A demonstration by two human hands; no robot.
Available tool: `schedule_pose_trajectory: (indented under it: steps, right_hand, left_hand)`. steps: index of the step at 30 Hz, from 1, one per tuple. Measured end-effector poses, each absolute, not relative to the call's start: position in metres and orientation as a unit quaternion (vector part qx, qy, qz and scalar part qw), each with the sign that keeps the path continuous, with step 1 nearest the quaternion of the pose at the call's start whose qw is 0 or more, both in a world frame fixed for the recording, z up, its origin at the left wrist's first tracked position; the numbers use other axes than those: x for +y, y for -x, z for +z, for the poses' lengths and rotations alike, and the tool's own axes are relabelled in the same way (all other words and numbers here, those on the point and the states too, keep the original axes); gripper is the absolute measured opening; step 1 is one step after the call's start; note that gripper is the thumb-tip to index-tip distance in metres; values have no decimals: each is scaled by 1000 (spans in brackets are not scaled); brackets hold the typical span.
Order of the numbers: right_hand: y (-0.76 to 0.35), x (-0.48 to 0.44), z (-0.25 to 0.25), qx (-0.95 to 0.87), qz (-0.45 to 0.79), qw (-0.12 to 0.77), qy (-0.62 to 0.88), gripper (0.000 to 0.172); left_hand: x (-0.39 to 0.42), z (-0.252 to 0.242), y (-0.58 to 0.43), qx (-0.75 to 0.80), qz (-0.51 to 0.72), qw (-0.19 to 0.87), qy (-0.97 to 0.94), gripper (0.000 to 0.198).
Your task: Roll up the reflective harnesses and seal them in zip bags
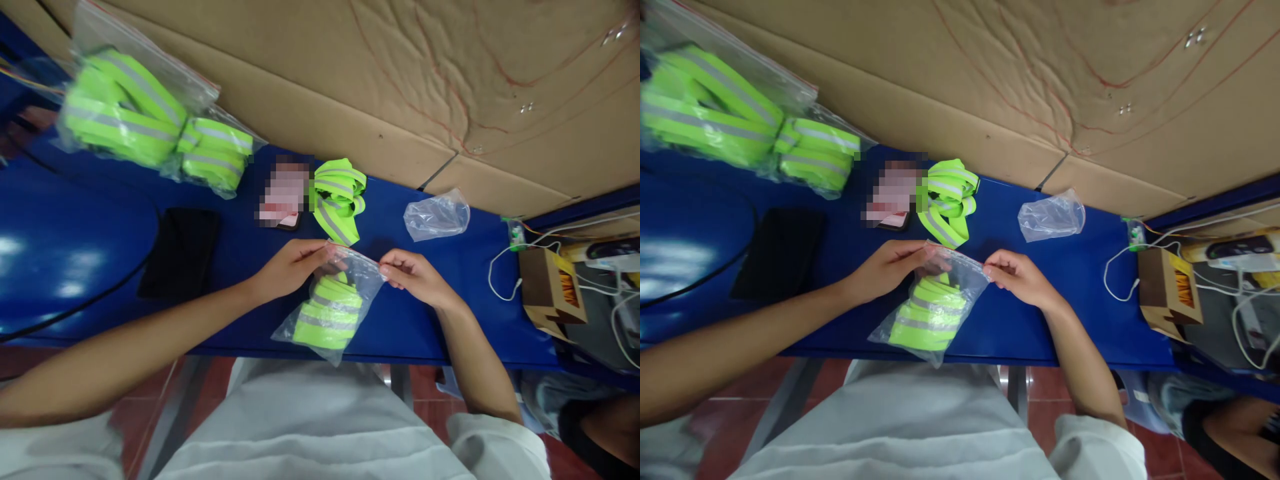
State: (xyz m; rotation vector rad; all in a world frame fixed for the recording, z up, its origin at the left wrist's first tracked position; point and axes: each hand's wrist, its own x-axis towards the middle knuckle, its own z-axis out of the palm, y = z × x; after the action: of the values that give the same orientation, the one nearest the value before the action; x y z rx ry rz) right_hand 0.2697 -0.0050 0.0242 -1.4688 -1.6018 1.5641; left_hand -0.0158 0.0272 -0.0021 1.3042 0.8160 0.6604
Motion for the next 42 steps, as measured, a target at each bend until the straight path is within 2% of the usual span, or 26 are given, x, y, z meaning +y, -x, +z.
schedule_pose_trajectory:
  steps: [12,21,33,42]
  right_hand:
    - [-274,-2,20,-555,587,226,544,36]
    - [-266,-8,13,-589,564,242,526,46]
    - [-269,-4,20,-581,554,240,546,39]
    - [-270,-12,16,-624,503,275,530,34]
  left_hand:
    - [22,4,14,389,309,683,-535,55]
    - [21,4,12,398,313,673,-539,46]
    - [20,5,13,404,322,644,-564,36]
    - [20,4,12,401,327,681,-518,33]
